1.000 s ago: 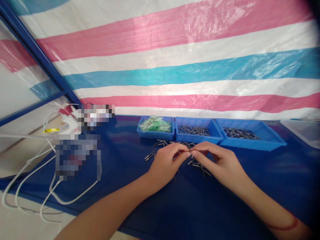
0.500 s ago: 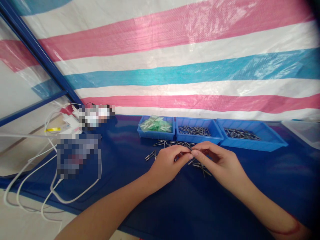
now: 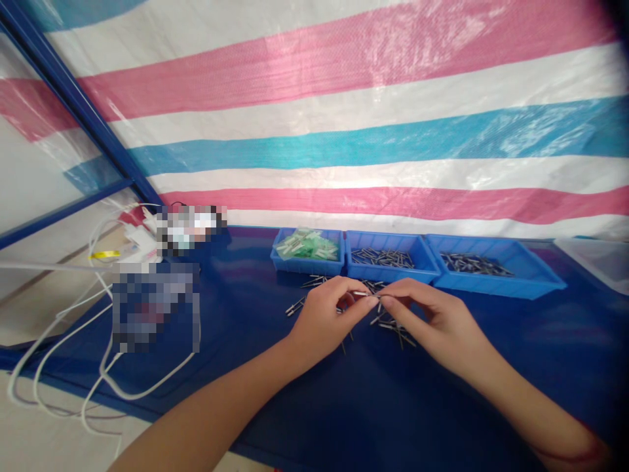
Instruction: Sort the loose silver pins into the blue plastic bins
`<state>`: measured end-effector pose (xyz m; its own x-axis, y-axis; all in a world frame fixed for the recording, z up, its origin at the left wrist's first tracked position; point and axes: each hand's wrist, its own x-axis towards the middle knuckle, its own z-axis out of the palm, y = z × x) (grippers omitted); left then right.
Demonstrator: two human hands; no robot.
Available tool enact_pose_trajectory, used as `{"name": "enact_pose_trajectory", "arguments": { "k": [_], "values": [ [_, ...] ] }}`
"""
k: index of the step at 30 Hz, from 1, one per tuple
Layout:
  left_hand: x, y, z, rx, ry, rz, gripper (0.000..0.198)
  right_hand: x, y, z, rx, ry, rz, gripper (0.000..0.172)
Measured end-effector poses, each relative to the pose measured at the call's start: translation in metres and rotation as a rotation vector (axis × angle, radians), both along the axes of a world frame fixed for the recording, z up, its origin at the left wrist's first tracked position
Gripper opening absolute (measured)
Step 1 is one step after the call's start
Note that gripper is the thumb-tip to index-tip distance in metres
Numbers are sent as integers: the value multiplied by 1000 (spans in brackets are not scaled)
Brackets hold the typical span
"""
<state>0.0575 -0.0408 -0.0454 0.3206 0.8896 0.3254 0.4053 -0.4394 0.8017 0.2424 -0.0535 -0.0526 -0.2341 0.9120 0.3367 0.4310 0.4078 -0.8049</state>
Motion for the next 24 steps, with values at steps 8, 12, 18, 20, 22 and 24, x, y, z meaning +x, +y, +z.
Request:
{"name": "enact_pose_trajectory", "arguments": {
  "k": [8,12,18,20,22,24],
  "values": [
    [-7,0,-1,216,497,-91,36,55,20,12,212,-315,-614,23],
    [-9,-1,-8,242,673,-117,29,100,34,4,217,-538,-747,19],
    [-8,0,-10,247,735,-132,20,129,55,-26,444,-733,-689,14],
    [-7,0,-10,257,750,-131,21,131,59,-28,486,-839,-686,13],
    [-6,-1,-10,265,777,-125,22,130,59,-24,488,-913,-703,15],
    [-5,-1,-9,273,810,-111,23,123,55,-16,441,-928,-734,19]
  ]
}}
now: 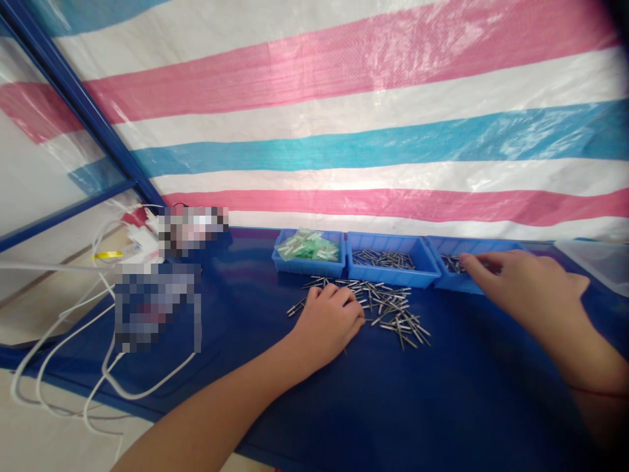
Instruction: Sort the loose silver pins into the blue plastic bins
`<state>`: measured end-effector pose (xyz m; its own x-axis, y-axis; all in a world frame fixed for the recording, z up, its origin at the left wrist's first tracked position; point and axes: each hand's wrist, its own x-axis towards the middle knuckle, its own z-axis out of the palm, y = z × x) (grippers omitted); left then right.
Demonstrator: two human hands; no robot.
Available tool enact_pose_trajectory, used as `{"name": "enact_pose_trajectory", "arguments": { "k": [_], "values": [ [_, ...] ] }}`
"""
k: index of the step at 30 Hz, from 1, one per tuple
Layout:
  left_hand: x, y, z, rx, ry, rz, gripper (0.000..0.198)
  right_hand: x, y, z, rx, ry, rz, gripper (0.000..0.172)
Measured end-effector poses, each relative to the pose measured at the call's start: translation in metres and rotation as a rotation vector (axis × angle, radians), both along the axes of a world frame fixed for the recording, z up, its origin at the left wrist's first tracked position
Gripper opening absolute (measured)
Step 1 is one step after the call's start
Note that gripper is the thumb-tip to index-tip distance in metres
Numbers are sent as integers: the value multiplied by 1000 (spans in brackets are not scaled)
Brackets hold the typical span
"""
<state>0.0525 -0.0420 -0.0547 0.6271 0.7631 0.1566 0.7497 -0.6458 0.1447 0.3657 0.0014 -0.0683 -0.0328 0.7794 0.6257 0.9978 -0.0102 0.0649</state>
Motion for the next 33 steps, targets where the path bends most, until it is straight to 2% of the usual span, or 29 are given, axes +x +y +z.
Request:
{"name": "enact_pose_trajectory", "arguments": {
  "k": [3,5,7,9,13,17,21,33],
  "values": [
    [2,0,1,15,9,32,21,-22,-12,15,-31,164,19,26],
    [2,0,2,12,-46,54,21,-42,-21,22,-45,301,178,26],
    [3,1,3,-29,-176,68,22,-64,-30,25,-140,426,370,22],
    [4,2,5,-114,-359,74,22,-86,-38,24,-284,565,504,22],
    [6,0,6,-278,-658,88,19,-117,-51,18,-457,807,638,26],
    [8,-2,4,-354,-785,100,17,-130,-57,11,-462,972,641,21],
    [10,-3,2,-396,-822,110,19,-132,-58,8,-418,1097,635,19],
    [12,-3,7,-491,-783,31,25,-131,-62,12,-375,996,675,13]
  ]
}}
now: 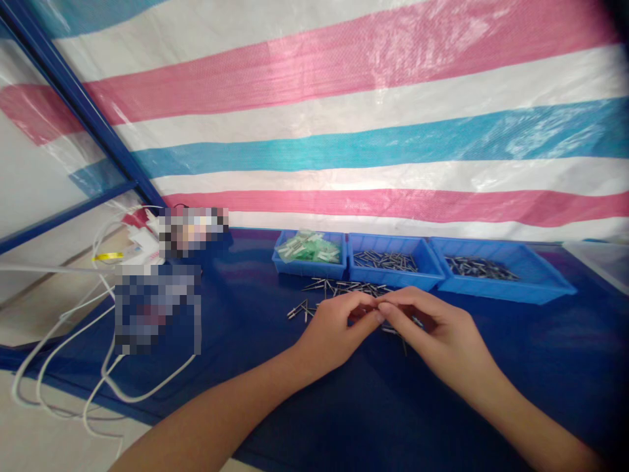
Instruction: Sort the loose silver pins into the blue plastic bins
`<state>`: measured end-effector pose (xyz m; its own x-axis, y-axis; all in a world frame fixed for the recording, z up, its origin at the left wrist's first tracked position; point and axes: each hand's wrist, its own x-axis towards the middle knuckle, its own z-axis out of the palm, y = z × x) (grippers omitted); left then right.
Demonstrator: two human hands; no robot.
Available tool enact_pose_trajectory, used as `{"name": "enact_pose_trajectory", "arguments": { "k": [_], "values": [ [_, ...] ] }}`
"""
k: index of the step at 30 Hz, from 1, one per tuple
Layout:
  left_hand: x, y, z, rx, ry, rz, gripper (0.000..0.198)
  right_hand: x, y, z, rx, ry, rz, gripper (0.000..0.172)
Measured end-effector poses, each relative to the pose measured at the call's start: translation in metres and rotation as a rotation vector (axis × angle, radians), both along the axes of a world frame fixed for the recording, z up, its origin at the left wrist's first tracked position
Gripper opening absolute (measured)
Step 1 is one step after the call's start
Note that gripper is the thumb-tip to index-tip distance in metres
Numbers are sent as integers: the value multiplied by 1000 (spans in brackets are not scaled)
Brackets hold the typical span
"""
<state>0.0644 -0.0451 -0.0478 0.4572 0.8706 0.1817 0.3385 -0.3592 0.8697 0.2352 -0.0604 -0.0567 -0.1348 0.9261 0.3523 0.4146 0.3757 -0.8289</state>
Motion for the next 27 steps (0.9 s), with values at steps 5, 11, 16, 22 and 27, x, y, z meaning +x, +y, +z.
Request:
{"name": "enact_pose_trajectory", "arguments": {
  "k": [5,11,16,22,27],
  "values": [
    [-1,2,-4,-21,-44,11,23,-1,-3,6,87,-43,26,9],
    [-6,5,1,42,-92,99,19,4,2,6,75,-40,15,9],
    [-8,5,6,81,-63,126,24,5,3,8,93,-163,100,13],
    [-13,6,7,266,242,44,34,53,23,18,154,-349,-485,16],
    [-16,5,-1,397,532,-25,27,109,47,16,-73,-795,-791,21]
  ]
}}
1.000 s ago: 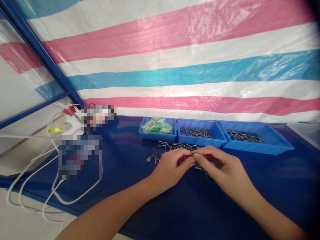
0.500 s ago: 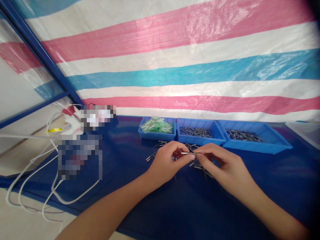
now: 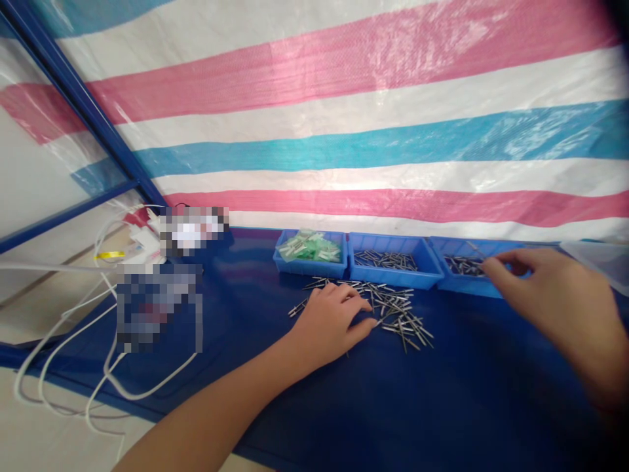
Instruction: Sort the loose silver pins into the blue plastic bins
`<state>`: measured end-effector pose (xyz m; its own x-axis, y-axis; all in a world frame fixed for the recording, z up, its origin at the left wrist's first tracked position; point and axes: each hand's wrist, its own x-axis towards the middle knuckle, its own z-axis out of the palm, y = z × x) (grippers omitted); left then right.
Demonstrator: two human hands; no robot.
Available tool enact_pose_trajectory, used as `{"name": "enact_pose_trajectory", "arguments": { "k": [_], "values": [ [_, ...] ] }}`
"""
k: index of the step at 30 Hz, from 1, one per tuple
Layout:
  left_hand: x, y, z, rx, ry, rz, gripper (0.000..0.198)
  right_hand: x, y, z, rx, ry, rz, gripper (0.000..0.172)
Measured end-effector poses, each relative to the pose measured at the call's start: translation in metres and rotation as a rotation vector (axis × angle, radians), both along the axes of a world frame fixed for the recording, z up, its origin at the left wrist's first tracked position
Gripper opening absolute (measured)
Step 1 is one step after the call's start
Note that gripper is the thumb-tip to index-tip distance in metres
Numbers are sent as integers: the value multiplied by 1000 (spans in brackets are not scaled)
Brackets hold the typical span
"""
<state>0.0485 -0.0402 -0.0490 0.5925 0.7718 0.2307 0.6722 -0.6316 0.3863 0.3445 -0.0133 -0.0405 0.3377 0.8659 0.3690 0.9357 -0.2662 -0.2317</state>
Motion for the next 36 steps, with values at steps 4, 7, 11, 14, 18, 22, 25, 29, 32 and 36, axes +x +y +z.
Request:
{"name": "enact_pose_trajectory", "arguments": {
  "k": [4,7,11,14,18,22,25,29,32,36],
  "values": [
    [0,-3,-3,27,111,-20,25,7,10,-7,-213,-74,-48,39],
    [0,-4,-2,35,159,-31,23,-1,16,-7,-303,-86,-65,48],
    [0,-3,-2,53,209,-23,22,-9,20,-6,-375,-58,-79,53],
    [1,-2,-4,76,233,-17,22,-10,19,-5,-292,-43,-94,53],
    [2,-1,-7,97,275,-25,24,-16,9,-3,-47,-59,-68,42],
    [1,0,-5,96,301,-33,24,-30,-5,2,151,-64,70,34],
    [-3,1,1,103,269,-29,21,-39,-13,2,265,-50,221,32],
    [-9,6,5,85,274,-32,19,-49,-19,-1,330,-37,374,31],
    [-10,10,3,81,309,-40,20,-57,-21,-2,321,-40,466,27],
    [-9,13,-2,72,309,-55,21,-68,-25,-4,309,-6,565,23]
  ]
}}
